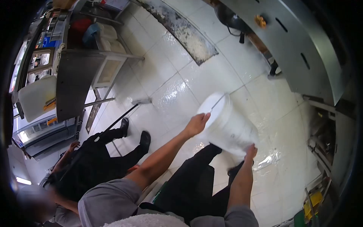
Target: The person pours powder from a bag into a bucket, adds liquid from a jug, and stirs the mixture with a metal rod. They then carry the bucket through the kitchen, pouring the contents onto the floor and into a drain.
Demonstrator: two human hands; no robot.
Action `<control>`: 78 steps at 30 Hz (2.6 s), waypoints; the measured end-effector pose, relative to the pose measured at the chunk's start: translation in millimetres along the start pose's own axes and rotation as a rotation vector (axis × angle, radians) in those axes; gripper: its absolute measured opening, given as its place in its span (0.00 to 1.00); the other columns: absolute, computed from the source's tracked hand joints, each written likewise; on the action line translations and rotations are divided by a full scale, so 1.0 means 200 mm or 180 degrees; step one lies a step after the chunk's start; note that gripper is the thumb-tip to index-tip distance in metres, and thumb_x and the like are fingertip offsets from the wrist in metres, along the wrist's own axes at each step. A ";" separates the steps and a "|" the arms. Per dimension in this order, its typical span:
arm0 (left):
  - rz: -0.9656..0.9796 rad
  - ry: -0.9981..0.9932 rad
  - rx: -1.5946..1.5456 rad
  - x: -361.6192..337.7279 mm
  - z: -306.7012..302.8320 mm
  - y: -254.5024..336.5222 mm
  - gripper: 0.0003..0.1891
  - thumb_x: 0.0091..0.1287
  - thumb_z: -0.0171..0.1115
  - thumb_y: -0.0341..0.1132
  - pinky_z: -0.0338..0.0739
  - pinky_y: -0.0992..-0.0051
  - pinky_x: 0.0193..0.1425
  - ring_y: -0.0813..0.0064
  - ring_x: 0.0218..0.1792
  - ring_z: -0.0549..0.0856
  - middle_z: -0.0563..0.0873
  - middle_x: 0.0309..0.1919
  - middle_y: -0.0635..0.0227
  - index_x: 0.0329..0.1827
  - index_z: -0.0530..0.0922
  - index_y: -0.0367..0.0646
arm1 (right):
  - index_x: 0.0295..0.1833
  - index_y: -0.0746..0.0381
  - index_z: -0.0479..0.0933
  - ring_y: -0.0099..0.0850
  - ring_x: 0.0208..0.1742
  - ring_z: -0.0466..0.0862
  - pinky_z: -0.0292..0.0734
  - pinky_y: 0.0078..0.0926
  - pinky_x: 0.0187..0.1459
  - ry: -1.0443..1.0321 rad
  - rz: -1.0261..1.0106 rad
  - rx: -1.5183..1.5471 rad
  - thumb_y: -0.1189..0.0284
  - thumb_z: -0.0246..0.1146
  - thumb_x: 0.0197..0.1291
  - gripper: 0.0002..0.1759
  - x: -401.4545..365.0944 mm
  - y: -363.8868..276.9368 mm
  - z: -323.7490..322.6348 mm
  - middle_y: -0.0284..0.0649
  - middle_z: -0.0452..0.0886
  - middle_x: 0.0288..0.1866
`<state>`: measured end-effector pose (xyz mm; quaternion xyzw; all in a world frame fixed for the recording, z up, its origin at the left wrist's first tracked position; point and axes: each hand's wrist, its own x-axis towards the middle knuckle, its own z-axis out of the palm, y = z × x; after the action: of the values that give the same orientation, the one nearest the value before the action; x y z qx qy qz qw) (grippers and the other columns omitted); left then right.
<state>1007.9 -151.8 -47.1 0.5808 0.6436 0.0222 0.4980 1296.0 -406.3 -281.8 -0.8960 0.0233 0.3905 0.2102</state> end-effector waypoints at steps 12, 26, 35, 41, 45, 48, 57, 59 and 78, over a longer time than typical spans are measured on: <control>-0.0194 0.0872 0.0608 -0.31 -0.17 0.19 0.23 0.67 0.43 0.47 0.65 0.67 0.29 0.64 0.20 0.67 0.70 0.17 0.52 0.25 0.67 0.33 | 0.41 0.67 0.71 0.36 0.35 0.74 0.68 0.34 0.39 -0.1218 -0.0107 0.1072 0.57 0.52 0.56 0.22 -0.22 -0.25 0.65 0.46 0.76 0.35; 0.0416 0.0554 0.1181 -1.16 0.18 1.01 0.21 0.66 0.45 0.43 0.62 0.64 0.25 0.55 0.17 0.68 0.69 0.15 0.47 0.23 0.65 0.32 | 0.44 0.62 0.71 0.28 0.32 0.71 0.66 0.27 0.26 -0.1460 0.0696 0.1791 0.54 0.50 0.56 0.22 -0.26 0.16 0.02 0.38 0.73 0.36; 0.0995 -0.0792 0.1386 -1.57 0.97 1.08 0.18 0.66 0.45 0.43 0.68 0.65 0.32 0.53 0.27 0.76 0.75 0.22 0.45 0.33 0.69 0.33 | 0.36 0.54 0.72 0.18 0.16 0.64 0.60 0.23 0.17 -0.0809 0.0666 0.3702 0.60 0.48 0.58 0.12 -0.07 1.14 -0.87 0.25 0.61 0.13; 0.1406 -0.1533 0.1477 -1.92 1.53 1.15 0.18 0.67 0.44 0.43 0.69 0.64 0.34 0.49 0.28 0.77 0.76 0.24 0.45 0.36 0.68 0.33 | 0.50 0.56 0.70 0.25 0.31 0.74 0.69 0.25 0.30 -0.0404 0.1156 0.4024 0.56 0.45 0.58 0.21 -0.09 1.83 -1.25 0.30 0.73 0.29; 0.1743 -0.1921 0.1692 -2.20 1.86 1.21 0.17 0.67 0.43 0.42 0.70 0.61 0.33 0.47 0.28 0.77 0.76 0.23 0.44 0.36 0.68 0.33 | 0.56 0.58 0.65 0.32 0.52 0.72 0.65 0.30 0.50 -0.0214 0.1374 0.4466 0.54 0.44 0.57 0.26 -0.36 2.07 -1.57 0.39 0.71 0.54; 0.1937 -0.2264 0.1839 -2.42 2.08 1.22 0.17 0.67 0.43 0.42 0.69 0.58 0.31 0.45 0.26 0.77 0.76 0.20 0.45 0.35 0.67 0.32 | 0.57 0.59 0.65 0.34 0.53 0.71 0.65 0.31 0.51 -0.0076 0.1476 0.4794 0.53 0.44 0.56 0.28 -0.47 2.36 -1.69 0.40 0.70 0.55; 0.1766 -0.3185 0.2091 -2.73 2.43 1.24 0.16 0.67 0.43 0.39 0.69 0.57 0.30 0.46 0.25 0.78 0.76 0.19 0.45 0.36 0.66 0.31 | 0.55 0.61 0.65 0.35 0.51 0.72 0.67 0.34 0.51 0.0341 0.1734 0.5245 0.54 0.43 0.58 0.27 -0.77 2.87 -1.75 0.41 0.71 0.53; 0.1796 -0.3283 0.2140 -2.76 2.46 1.22 0.15 0.67 0.43 0.39 0.69 0.57 0.30 0.46 0.24 0.78 0.76 0.19 0.45 0.36 0.66 0.30 | 0.54 0.61 0.66 0.35 0.51 0.73 0.67 0.33 0.51 0.0371 0.1816 0.5282 0.54 0.43 0.58 0.26 -0.84 2.89 -1.74 0.41 0.71 0.53; 0.1371 -0.2318 0.1780 -2.24 1.79 1.32 0.17 0.65 0.46 0.39 0.71 0.57 0.30 0.44 0.25 0.78 0.77 0.19 0.44 0.39 0.63 0.29 | 0.55 0.57 0.66 0.31 0.51 0.72 0.67 0.33 0.51 -0.0406 0.1584 0.4303 0.51 0.43 0.57 0.27 -0.43 1.98 -1.53 0.36 0.72 0.52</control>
<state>1362.6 -608.5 209.3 0.7816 0.2750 -0.2528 0.4996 1367.0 -898.5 -176.9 -0.5136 0.4508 0.3785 0.6243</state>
